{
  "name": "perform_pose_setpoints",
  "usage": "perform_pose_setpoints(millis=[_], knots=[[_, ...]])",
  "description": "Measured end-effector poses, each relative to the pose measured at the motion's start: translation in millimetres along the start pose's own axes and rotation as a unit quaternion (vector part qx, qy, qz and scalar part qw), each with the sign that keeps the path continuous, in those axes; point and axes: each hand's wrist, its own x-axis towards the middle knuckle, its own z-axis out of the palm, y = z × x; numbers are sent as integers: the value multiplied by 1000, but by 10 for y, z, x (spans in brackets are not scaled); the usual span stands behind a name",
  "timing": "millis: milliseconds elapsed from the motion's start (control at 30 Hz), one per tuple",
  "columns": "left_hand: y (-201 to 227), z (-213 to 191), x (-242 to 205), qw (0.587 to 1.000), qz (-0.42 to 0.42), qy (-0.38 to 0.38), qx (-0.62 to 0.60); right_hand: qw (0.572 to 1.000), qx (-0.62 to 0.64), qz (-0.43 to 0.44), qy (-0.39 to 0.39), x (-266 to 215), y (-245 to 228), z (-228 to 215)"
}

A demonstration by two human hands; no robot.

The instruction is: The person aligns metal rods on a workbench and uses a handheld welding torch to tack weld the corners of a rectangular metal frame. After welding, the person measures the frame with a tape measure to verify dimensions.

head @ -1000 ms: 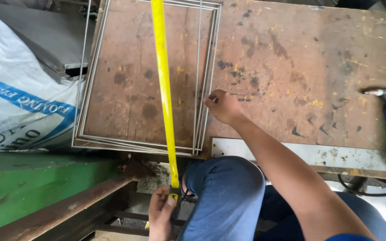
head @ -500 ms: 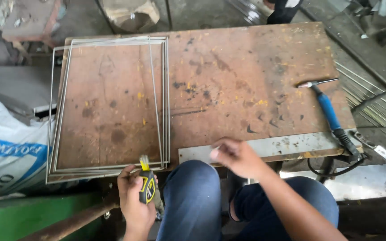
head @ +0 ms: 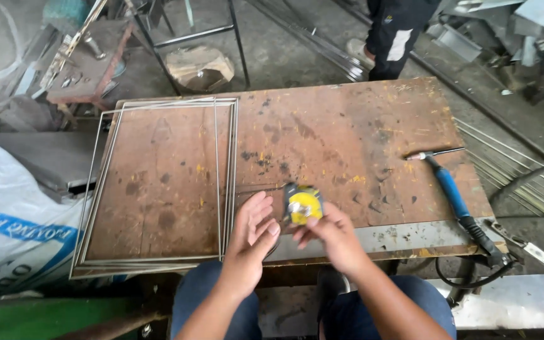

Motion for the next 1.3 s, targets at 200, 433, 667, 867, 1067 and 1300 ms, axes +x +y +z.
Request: perform_pose_setpoints(millis=[200,433,667,867,1067,1300], knots=[[-178,-321,138,981,-88,115,129,995,0,-33,93,166,223,-465],[-144,-430,268,947,-305,18,96,926,-370,-29,-65,10,493,176],[-116,-730,88,887,-419,-82,174,917,-387,21,-98,-80,853,426],[-870,-1861,646,774,-323,52,542,882,-370,289,28,245,448,316],[-1175,-1826,1198,803,-352,12,480,905,23,356,232,328,433,-64],[-2216,-1952,1631,880,-230,129,395,909,123,293,270,301,497,-239]])
